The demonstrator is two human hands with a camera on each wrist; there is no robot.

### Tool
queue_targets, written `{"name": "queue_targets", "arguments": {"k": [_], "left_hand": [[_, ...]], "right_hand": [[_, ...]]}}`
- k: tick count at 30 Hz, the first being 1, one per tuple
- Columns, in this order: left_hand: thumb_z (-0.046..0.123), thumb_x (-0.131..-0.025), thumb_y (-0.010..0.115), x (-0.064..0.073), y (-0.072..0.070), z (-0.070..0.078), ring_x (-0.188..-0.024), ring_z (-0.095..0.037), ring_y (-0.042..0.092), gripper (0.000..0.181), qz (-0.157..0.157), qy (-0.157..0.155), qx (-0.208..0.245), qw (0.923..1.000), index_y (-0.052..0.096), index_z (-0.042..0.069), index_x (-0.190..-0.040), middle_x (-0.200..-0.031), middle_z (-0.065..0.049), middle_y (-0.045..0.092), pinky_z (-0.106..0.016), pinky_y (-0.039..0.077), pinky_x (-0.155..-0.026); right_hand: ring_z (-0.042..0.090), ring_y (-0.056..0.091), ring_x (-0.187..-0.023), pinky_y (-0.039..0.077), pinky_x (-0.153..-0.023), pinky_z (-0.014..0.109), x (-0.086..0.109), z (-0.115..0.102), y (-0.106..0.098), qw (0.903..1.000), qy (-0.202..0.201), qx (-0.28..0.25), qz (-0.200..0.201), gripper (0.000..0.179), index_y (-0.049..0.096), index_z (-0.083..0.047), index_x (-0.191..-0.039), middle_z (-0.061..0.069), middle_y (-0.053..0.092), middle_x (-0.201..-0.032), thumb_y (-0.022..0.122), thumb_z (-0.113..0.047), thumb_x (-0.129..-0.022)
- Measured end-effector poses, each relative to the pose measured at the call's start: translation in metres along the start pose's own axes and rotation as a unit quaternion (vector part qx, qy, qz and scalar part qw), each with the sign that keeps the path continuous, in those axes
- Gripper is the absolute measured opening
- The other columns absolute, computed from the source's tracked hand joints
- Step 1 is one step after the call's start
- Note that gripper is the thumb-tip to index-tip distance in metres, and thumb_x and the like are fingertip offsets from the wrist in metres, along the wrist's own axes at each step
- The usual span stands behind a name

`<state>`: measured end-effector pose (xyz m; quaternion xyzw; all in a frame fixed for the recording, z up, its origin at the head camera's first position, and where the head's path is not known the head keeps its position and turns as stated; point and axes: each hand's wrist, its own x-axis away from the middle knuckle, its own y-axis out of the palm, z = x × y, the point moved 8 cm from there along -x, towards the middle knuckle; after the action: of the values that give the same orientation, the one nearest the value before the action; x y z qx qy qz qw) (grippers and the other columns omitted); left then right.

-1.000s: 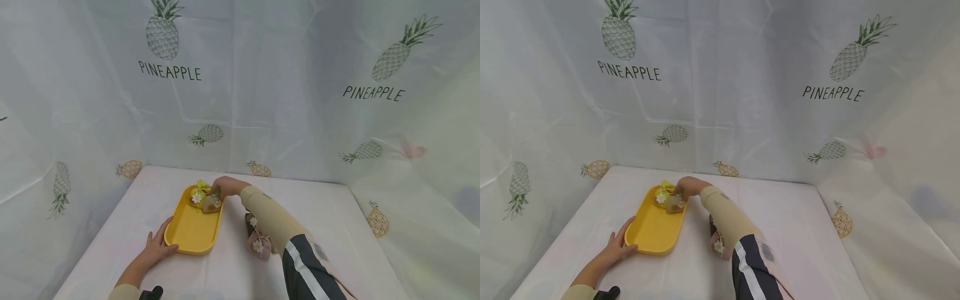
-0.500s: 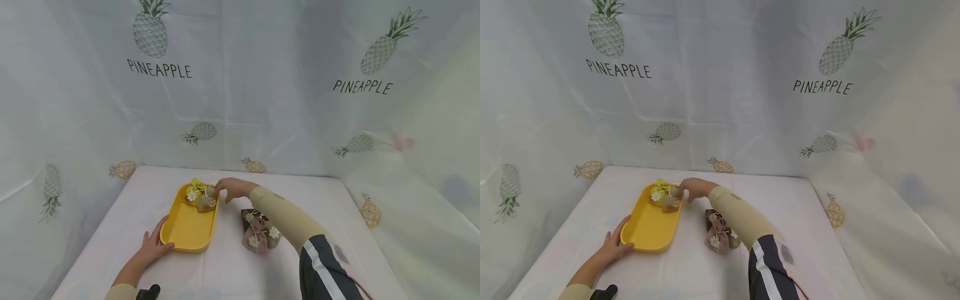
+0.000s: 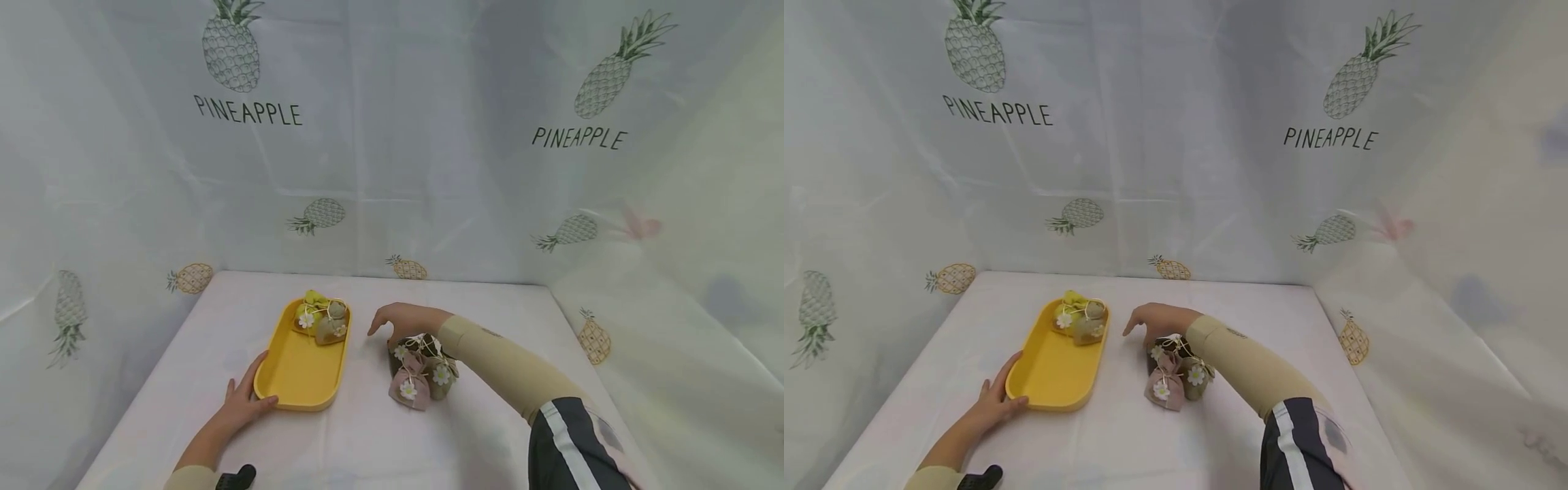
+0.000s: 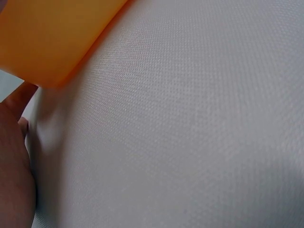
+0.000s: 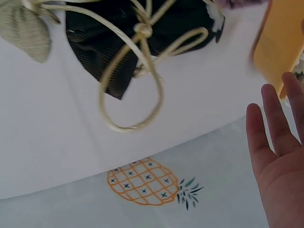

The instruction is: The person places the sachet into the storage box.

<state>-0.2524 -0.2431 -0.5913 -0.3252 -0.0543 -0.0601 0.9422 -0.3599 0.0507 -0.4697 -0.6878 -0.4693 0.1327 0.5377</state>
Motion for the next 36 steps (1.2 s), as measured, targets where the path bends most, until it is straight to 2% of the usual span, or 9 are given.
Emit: {"name": "queue_targets", "arguments": {"k": [5,9,11,15,18,23,29,36], "left_hand": [[0.041,-0.081,0.076,0.0,0.0,0.001,-0.142,-0.051,0.007,0.105,0.003,0.011,0.0,0.9999,0.008,0.019,-0.157,-0.159,-0.025,0.011,-0.058,-0.024,-0.108],[0.039,-0.082,0.076,0.001,-0.001,0.003,-0.141,-0.052,0.008,0.103,0.006,0.016,0.003,0.9999,0.009,0.018,-0.157,-0.158,-0.026,0.012,-0.059,-0.023,-0.108],[0.04,-0.082,0.076,0.002,-0.001,0.003,-0.142,-0.052,0.005,0.104,0.003,0.009,0.005,0.9999,0.008,0.018,-0.157,-0.159,-0.025,0.011,-0.058,-0.024,-0.108],[0.041,-0.081,0.076,0.004,-0.001,0.004,-0.142,-0.051,0.002,0.105,-0.002,-0.001,0.007,1.0,0.006,0.019,-0.157,-0.159,-0.025,0.01,-0.058,-0.024,-0.108],[0.04,-0.082,0.075,0.004,-0.002,0.007,-0.142,-0.052,0.003,0.104,-0.001,0.004,0.008,1.0,0.007,0.018,-0.157,-0.159,-0.025,0.01,-0.059,-0.024,-0.108],[0.039,-0.082,0.074,0.003,-0.002,0.009,-0.141,-0.052,0.007,0.102,0.004,0.014,0.005,0.9999,0.009,0.016,-0.157,-0.158,-0.026,0.012,-0.059,-0.022,-0.109],[0.041,-0.082,0.074,0.003,-0.001,0.007,-0.141,-0.053,0.004,0.103,0.003,0.011,0.003,0.9999,0.007,0.018,-0.157,-0.158,-0.026,0.011,-0.059,-0.023,-0.108],[0.04,-0.081,0.076,0.004,-0.001,0.007,-0.142,-0.052,-0.002,0.106,-0.003,-0.004,0.008,1.0,0.006,0.019,-0.157,-0.159,-0.026,0.01,-0.059,-0.025,-0.107]], "right_hand": [[0.011,0.052,-0.122,0.047,-0.097,0.026,0.015,-0.002,0.011,0.9998,-0.008,-0.011,-0.012,0.047,0.067,-0.017,-0.126,-0.008,0.059,-0.128,0.076,-0.003,-0.082],[0.016,0.055,-0.117,0.053,-0.081,0.024,0.026,-0.003,0.021,0.9981,0.017,-0.052,-0.029,0.049,0.068,-0.018,-0.125,-0.006,0.06,-0.126,0.076,0.001,-0.08],[0.017,0.058,-0.111,0.053,-0.074,0.023,0.031,-0.003,0.026,0.9964,0.033,-0.069,-0.035,0.047,0.069,-0.019,-0.123,-0.007,0.06,-0.125,0.078,-0.003,-0.08],[0.013,0.058,-0.103,0.053,-0.071,0.022,0.038,-0.001,0.034,0.9948,0.051,-0.078,-0.041,0.045,0.07,-0.021,-0.121,-0.01,0.058,-0.128,0.082,-0.009,-0.078],[0.007,0.057,-0.097,0.052,-0.073,0.02,0.042,-0.003,0.04,0.9968,0.033,-0.059,-0.043,0.048,0.071,-0.018,-0.119,-0.009,0.059,-0.124,0.085,-0.009,-0.074],[0.002,0.05,-0.085,0.049,-0.07,0.017,0.047,-0.011,0.052,0.9979,-0.025,-0.012,-0.058,0.051,0.074,-0.016,-0.115,-0.008,0.062,-0.103,0.088,-0.003,-0.068],[-0.003,0.056,-0.095,0.048,-0.076,0.014,0.052,-0.011,0.059,0.9966,-0.046,0.008,-0.068,0.048,0.074,-0.017,-0.111,-0.014,0.066,-0.109,0.09,-0.012,-0.067],[-0.003,0.055,-0.1,0.045,-0.085,0.013,0.052,-0.008,0.064,0.9939,-0.085,0.037,-0.06,0.05,0.075,-0.018,-0.112,-0.016,0.064,-0.108,0.091,-0.011,-0.065]]}}
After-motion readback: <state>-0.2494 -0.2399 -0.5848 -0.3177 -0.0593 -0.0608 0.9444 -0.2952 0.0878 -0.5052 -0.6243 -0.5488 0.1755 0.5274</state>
